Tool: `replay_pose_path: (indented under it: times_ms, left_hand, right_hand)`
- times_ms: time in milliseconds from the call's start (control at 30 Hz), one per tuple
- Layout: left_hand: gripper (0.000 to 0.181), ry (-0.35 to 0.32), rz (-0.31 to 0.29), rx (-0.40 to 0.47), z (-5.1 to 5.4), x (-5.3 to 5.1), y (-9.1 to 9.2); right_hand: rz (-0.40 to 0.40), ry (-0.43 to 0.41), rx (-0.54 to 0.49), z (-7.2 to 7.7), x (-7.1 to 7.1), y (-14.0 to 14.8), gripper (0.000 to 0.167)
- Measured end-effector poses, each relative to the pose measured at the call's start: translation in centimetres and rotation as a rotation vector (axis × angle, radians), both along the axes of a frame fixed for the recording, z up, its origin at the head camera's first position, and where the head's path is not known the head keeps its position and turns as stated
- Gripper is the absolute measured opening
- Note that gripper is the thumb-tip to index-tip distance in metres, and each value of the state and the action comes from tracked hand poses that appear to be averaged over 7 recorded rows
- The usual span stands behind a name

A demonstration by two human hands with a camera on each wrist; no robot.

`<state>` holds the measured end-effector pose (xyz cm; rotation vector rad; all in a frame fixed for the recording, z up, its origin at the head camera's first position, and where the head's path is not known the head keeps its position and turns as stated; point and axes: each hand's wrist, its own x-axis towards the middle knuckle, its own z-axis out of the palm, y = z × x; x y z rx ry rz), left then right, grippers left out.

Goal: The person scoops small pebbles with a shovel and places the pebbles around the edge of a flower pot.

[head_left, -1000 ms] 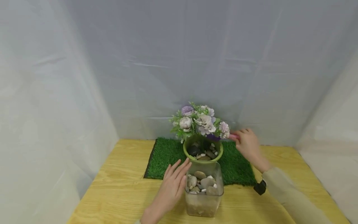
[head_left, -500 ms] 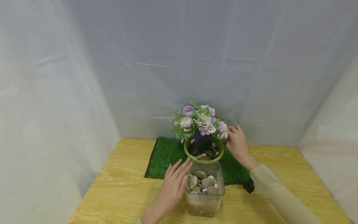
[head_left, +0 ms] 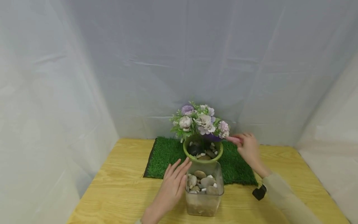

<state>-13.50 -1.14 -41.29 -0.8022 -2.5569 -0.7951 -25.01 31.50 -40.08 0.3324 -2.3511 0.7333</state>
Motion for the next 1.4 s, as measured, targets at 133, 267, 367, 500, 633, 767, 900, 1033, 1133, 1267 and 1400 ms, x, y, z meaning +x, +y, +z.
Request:
replay_pose_path:
  times_ms: [133,267,367,500,633,767,900,1033,1133,1267,1400]
  left_hand:
    - [0.043,0.001,-0.01,0.005,0.0,0.0,-0.1]
    - [0.043,-0.014,-0.012,0.012,0.0,0.0,-0.1]
    - [0.044,-0.029,-0.014,0.017,-0.1,0.0,-0.1]
    - [0.043,-0.024,-0.007,0.016,-0.1,0.0,-0.1]
    - [0.043,0.0,-0.005,0.014,-0.1,0.1,-0.2]
    - [0.044,0.026,-0.007,0.006,0.0,0.1,-0.2]
    - [0.044,0.044,-0.009,0.0,-0.1,0.1,-0.2]
    - [0.044,0.057,-0.009,-0.007,-0.1,0.1,-0.2]
    - [0.045,0.062,-0.008,-0.01,-0.1,0.1,-0.2]
    - [0.045,0.056,-0.008,-0.009,-0.1,0.1,-0.2]
    - [0.045,0.053,-0.014,-0.006,0.0,0.1,-0.2]
  right_hand:
    - [-0.013,-0.145,0.016,1.1,3.0,1.9,0.022]
    - [-0.021,-0.209,0.047,1.9,5.5,3.4,0.016]
    - [-0.017,-0.205,0.084,2.4,7.1,4.2,0.017]
    - [0.023,-0.136,0.137,3.2,9.0,4.7,0.018]
    - [0.086,-0.059,0.187,4.4,10.5,4.3,0.021]
    - [0.153,-0.011,0.27,6.1,11.7,3.2,0.025]
    - [0.231,0.041,0.393,7.4,12.2,1.5,0.021]
    - [0.335,0.148,0.491,7.9,11.6,-0.6,0.01]
    - [0.399,0.174,0.545,8.0,11.2,-2.3,0.003]
    - [0.4,0.161,0.67,7.9,10.8,-4.5,0.005]
    - [0.366,0.197,0.806,7.4,10.3,-6.2,0.01]
